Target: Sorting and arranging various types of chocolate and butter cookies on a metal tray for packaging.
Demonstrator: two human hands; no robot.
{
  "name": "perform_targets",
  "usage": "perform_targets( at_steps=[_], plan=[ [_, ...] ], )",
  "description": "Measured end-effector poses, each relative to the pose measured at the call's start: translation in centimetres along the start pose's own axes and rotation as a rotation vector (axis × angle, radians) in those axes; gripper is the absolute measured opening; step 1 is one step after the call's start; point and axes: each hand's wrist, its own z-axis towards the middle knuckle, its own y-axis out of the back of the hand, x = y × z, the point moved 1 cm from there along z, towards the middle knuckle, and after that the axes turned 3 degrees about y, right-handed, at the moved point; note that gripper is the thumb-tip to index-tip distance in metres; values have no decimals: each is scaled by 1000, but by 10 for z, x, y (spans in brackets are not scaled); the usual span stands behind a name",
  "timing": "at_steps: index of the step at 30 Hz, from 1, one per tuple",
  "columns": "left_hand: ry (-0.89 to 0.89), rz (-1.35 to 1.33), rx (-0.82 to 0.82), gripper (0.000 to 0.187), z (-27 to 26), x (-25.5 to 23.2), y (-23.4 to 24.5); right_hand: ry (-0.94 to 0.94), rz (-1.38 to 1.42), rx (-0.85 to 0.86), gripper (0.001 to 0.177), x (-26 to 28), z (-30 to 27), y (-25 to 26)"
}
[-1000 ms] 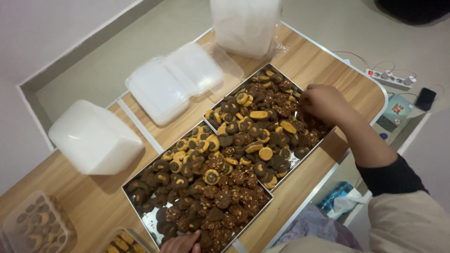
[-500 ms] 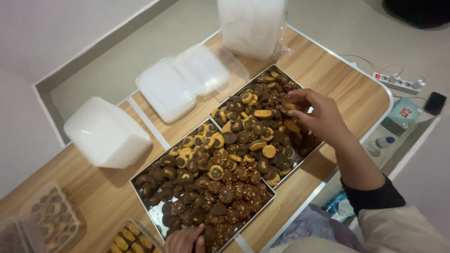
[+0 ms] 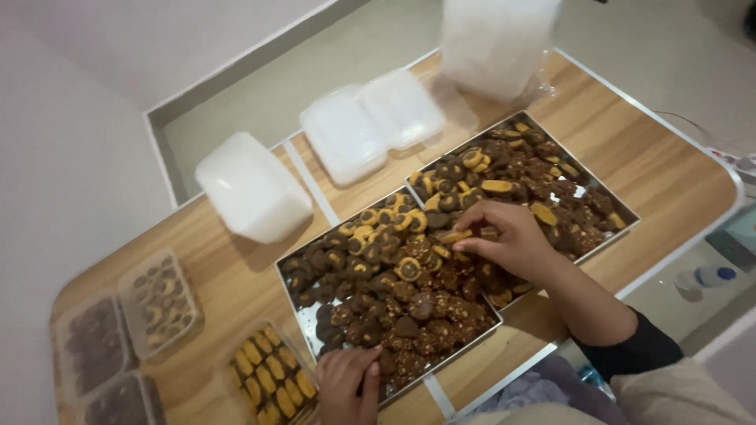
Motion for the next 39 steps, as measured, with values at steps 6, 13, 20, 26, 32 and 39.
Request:
perform_targets(
  at_steps=[6, 13, 20, 26, 32, 39],
  plan=[
    [82, -21, 40, 36, 10, -26, 11, -200, 429, 53, 18, 21, -5, -28],
    [27, -7, -2, 31, 14, -44, 24, -355, 642, 145, 26, 26, -4, -46],
    [-101, 28, -91, 21, 24, -71, 47, -422, 718, 149, 26, 26, -9, -59],
    [-88, 42, -142, 14, 35, -85, 48, -347, 794, 185, 24, 28, -12, -69],
    [-37, 31, -190, 21, 38, -89, 35, -275, 769, 278, 22, 25, -17, -73],
    [-49, -40, -241, 30, 39, -86, 14, -315, 663, 399, 21, 22, -27, -79]
  ],
)
